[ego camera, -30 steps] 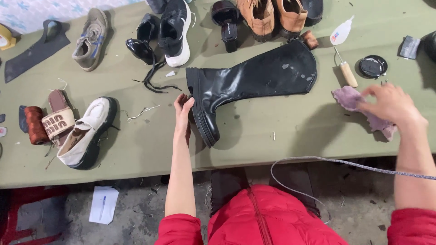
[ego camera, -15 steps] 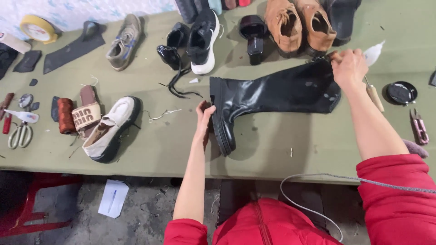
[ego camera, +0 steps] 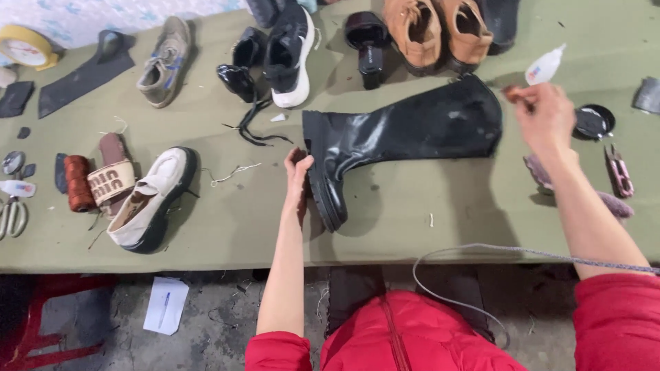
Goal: The person cleans a black leather boot on a workbench using a small sponge. They wipe the boot's surface thoroughly, rotating it to clean different sides, and then place it back on the table.
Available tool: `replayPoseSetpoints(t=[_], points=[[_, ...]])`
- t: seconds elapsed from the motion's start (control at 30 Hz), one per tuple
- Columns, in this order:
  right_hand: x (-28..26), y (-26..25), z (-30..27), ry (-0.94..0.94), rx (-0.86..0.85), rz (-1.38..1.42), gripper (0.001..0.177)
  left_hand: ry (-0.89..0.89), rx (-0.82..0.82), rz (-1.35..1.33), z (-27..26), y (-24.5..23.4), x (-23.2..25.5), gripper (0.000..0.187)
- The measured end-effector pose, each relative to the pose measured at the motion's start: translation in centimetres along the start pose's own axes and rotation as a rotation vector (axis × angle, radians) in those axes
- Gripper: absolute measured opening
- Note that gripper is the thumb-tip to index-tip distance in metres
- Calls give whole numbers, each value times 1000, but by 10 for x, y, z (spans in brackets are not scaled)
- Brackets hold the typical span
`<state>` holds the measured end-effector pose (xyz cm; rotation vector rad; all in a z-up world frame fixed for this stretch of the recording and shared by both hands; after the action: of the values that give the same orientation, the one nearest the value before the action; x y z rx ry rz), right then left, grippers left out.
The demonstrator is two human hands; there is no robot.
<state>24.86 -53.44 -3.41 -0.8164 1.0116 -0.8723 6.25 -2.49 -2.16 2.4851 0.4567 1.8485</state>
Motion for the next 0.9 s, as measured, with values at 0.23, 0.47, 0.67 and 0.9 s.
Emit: replayPoseSetpoints(t=[0.23, 0.47, 0.67, 0.9], points=[[115, -35, -61, 90, 129, -131, 17, -35, 16, -12, -19, 13, 14, 99], [147, -20, -55, 198, -53, -212, 12, -85, -7, 12, -28, 20, 28, 108], [175, -3, -52, 127, 30, -276, 14, -64, -13, 24, -24, 17, 24, 106], [39, -34, -42, -94, 129, 52, 14, -44, -25, 22, -19, 13, 19, 109]])
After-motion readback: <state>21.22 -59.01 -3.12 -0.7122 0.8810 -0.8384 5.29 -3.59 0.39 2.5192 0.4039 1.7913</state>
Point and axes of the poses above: each hand's wrist, its own z-axis towards the middle knuckle, its own y-axis out of the palm, x = y × z, the point moved 4 cm from there along z, towards the middle knuckle, and after that the axes turned 12 degrees about -x, right-handed, at the moved point
